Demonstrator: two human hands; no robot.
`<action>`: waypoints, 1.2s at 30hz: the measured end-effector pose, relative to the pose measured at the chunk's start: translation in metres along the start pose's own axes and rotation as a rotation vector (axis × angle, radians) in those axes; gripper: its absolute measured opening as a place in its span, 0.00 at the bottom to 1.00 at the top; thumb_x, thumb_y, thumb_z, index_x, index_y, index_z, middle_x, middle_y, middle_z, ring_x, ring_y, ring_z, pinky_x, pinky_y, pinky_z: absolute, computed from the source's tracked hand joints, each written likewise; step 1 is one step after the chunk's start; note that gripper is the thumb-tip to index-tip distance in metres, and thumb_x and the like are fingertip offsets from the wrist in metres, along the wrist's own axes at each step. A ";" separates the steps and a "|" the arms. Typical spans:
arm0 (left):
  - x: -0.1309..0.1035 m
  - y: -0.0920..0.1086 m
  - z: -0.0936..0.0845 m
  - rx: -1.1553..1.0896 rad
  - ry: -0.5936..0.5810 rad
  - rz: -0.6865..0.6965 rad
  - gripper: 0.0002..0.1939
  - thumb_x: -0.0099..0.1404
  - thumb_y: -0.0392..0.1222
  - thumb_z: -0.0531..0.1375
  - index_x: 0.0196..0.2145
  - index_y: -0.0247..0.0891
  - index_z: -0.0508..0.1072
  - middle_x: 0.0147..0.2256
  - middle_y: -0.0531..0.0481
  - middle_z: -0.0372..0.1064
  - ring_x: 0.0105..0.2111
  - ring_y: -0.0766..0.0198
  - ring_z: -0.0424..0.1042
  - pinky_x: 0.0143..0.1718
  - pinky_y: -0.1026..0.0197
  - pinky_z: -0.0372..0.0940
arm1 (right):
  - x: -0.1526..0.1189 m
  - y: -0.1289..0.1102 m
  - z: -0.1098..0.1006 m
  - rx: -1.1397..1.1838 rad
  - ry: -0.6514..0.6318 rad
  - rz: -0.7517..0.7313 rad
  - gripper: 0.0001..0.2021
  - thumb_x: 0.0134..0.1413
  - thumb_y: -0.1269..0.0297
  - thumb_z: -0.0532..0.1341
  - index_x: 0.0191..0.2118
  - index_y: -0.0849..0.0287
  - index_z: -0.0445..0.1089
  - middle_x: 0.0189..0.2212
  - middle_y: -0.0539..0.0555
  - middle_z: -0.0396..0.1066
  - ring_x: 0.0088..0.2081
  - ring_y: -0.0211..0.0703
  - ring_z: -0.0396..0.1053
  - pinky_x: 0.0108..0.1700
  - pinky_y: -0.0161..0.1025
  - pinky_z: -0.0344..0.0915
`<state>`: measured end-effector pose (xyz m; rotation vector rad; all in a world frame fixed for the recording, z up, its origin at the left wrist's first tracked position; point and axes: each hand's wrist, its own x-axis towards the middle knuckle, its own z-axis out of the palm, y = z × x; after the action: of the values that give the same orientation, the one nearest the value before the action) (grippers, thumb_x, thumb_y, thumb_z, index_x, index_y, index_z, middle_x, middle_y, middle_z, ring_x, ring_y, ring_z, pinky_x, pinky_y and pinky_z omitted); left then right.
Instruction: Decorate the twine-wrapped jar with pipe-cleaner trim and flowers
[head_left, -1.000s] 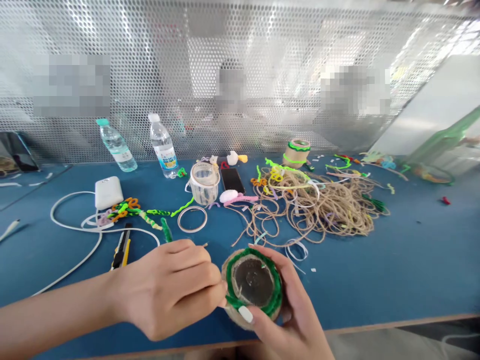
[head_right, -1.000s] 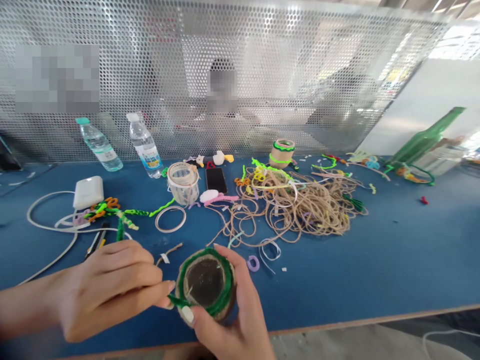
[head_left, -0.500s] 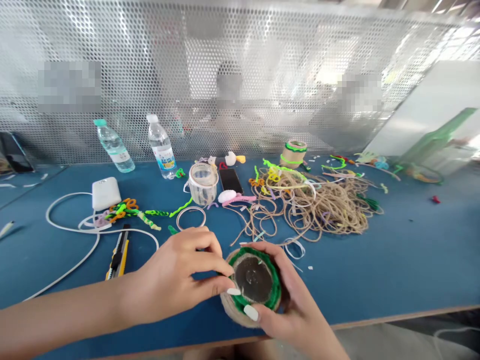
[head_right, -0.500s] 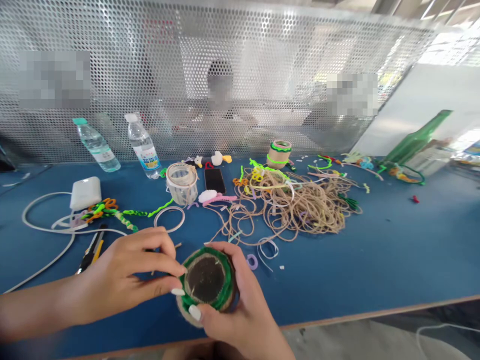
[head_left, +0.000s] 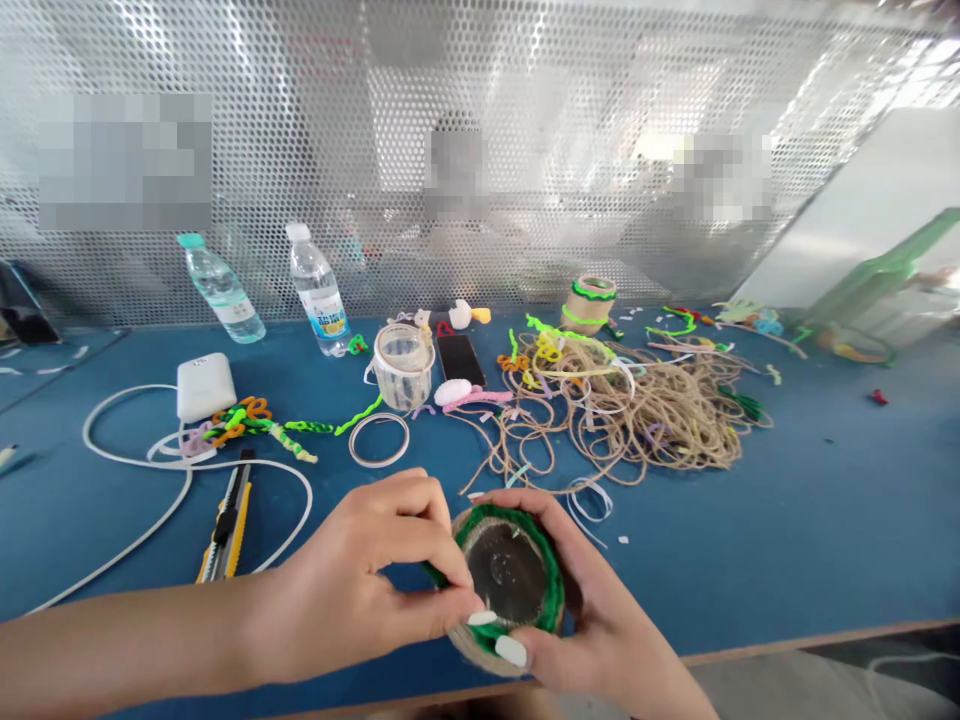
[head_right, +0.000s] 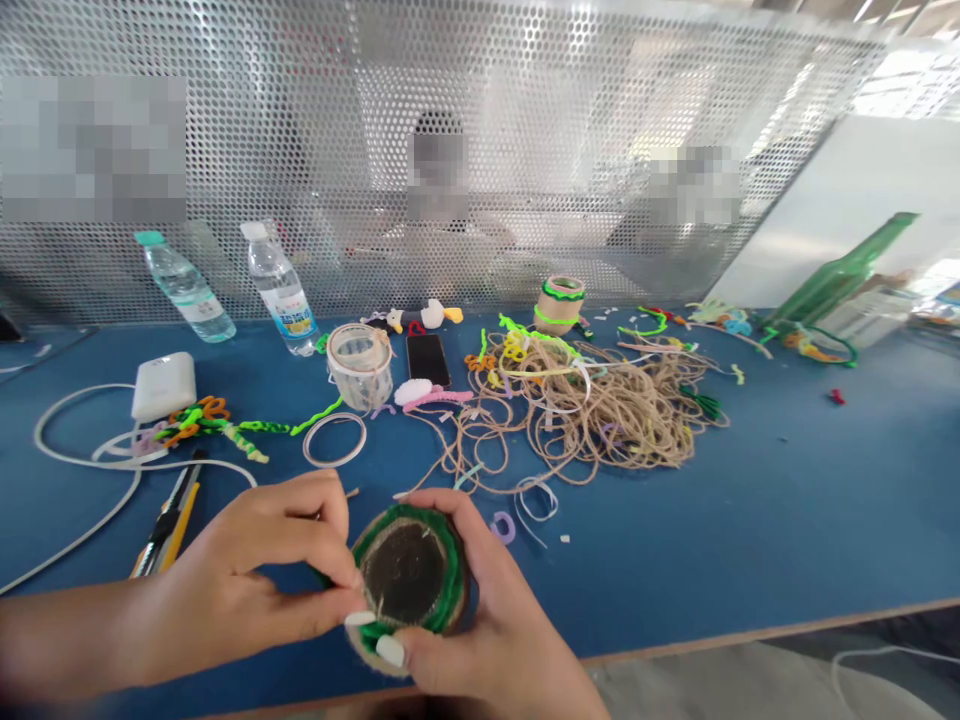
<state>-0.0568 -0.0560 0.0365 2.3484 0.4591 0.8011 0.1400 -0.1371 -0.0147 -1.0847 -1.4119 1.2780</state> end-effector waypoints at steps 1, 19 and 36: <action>0.001 -0.001 0.000 0.028 0.006 0.050 0.04 0.61 0.35 0.63 0.28 0.38 0.75 0.25 0.54 0.63 0.27 0.72 0.63 0.28 0.69 0.59 | 0.000 0.000 0.000 -0.004 0.001 -0.001 0.32 0.43 0.71 0.64 0.55 0.52 0.55 0.48 0.55 0.67 0.48 0.47 0.68 0.49 0.42 0.66; -0.007 -0.012 0.000 0.303 -0.089 0.351 0.03 0.66 0.33 0.58 0.35 0.36 0.71 0.30 0.52 0.64 0.34 0.65 0.59 0.38 0.59 0.53 | -0.017 0.017 0.048 -0.168 0.474 -0.080 0.33 0.51 0.61 0.64 0.60 0.52 0.50 0.56 0.59 0.61 0.52 0.50 0.66 0.52 0.43 0.68; -0.014 0.000 -0.008 0.469 -0.120 0.281 0.11 0.66 0.27 0.51 0.34 0.39 0.71 0.32 0.53 0.66 0.30 0.67 0.59 0.43 0.58 0.50 | 0.012 0.006 -0.022 -0.235 -0.153 -0.193 0.44 0.40 0.53 0.71 0.63 0.49 0.53 0.59 0.57 0.60 0.59 0.53 0.61 0.60 0.49 0.59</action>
<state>-0.0728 -0.0595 0.0353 2.9276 0.2905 0.7286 0.1592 -0.1210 -0.0192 -0.9904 -1.7721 1.0944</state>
